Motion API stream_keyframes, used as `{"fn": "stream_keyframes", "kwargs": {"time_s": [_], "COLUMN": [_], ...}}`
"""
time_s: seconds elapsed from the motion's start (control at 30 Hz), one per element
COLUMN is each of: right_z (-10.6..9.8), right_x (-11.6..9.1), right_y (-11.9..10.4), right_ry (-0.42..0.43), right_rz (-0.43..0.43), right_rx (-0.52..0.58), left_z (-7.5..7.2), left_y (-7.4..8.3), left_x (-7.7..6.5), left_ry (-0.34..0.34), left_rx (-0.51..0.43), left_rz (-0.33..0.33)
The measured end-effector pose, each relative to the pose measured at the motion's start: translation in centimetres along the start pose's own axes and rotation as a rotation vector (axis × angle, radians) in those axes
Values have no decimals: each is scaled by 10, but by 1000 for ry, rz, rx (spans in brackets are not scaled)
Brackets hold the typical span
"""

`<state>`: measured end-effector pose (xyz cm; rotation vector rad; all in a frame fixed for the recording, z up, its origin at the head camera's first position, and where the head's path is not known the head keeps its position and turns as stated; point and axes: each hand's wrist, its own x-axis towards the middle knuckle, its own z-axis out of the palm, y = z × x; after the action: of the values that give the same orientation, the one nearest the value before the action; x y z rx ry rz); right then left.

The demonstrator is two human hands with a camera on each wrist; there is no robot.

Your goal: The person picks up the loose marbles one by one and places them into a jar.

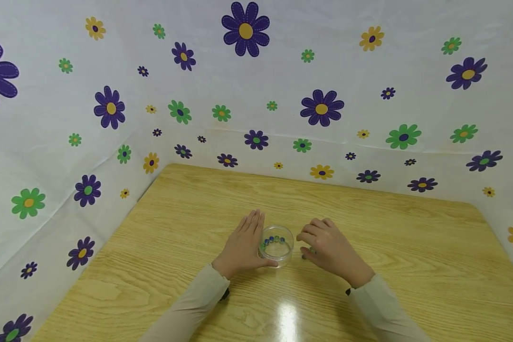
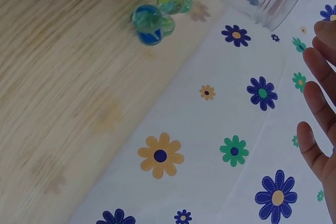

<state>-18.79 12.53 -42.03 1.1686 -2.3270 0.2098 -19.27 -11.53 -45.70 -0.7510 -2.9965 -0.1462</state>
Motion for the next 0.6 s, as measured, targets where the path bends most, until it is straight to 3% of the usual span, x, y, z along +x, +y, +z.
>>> {"fn": "stream_keyframes", "kwargs": {"time_s": [0.4,0.6], "right_z": [1,3], "right_x": [-20,-30], "right_y": [12,16], "right_ry": [9,-29], "right_rz": [6,-18], "right_rx": [8,-12], "left_z": [1,3], "left_y": [-1,-2], "left_x": [0,0], "left_ry": [-3,2], "left_rx": [22,24], "left_rz": [4,9]}}
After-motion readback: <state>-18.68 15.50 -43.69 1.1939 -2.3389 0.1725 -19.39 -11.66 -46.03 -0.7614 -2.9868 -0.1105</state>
